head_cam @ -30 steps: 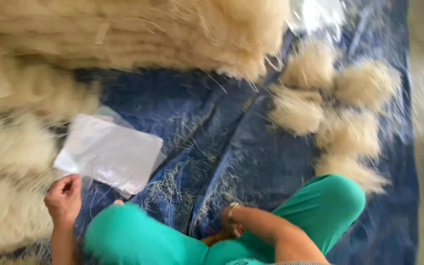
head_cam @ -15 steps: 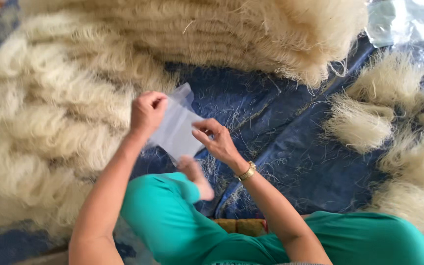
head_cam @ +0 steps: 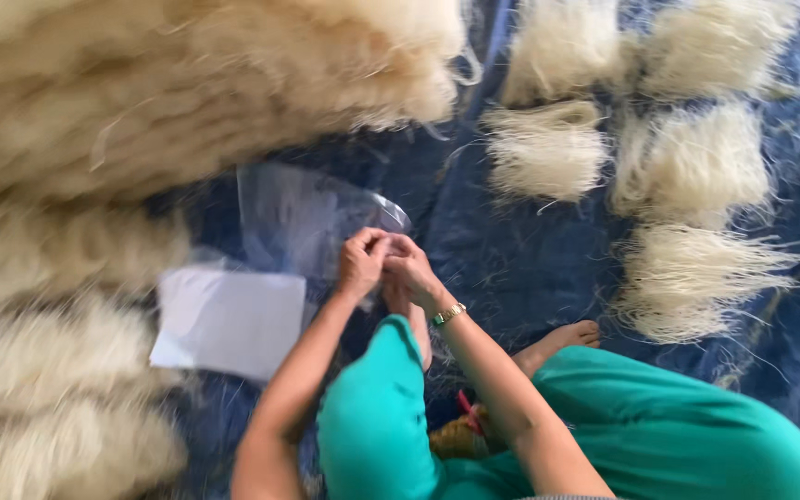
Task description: The person gathers bundles of white noodles, places them into plastic bags by hand, and seals the bags by tying knots.
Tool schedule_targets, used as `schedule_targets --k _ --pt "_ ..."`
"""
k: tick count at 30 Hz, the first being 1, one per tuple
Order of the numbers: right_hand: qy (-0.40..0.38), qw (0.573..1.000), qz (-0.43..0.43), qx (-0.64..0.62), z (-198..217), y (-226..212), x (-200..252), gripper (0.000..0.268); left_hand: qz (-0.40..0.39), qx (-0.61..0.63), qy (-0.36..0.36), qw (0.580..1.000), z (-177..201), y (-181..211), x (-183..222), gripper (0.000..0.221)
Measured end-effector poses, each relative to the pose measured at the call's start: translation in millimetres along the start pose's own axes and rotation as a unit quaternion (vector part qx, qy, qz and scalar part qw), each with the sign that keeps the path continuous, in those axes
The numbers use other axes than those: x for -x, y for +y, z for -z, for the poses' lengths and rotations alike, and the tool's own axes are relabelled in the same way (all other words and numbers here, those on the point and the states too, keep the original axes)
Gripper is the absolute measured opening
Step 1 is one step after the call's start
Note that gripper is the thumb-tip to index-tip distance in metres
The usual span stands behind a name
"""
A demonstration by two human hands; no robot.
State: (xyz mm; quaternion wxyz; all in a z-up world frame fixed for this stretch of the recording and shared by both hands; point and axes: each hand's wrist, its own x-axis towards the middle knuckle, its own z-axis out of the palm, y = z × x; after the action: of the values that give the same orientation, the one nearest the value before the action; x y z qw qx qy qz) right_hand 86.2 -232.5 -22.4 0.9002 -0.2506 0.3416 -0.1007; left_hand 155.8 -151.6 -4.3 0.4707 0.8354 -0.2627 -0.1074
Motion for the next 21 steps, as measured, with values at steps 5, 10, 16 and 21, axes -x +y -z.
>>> schedule_targets --k 5,10,16,21 --pt "0.099 0.985 -0.040 0.133 71 -11 -33 0.062 0.130 0.061 -0.100 0.984 -89 -39 -15 0.010" --pt "0.195 0.943 -0.007 0.271 104 -5 -42 0.018 0.124 -0.009 -0.113 0.986 -90 -53 -21 0.005" --pt "0.198 0.863 0.104 0.452 100 4 -45 0.006 -0.055 -0.231 -0.092 0.967 -45 -62 -53 0.007" --pt "0.179 0.839 0.135 0.497 90 2 -44 0.020 -0.209 -0.308 -0.233 0.899 -44 -66 -21 0.017"
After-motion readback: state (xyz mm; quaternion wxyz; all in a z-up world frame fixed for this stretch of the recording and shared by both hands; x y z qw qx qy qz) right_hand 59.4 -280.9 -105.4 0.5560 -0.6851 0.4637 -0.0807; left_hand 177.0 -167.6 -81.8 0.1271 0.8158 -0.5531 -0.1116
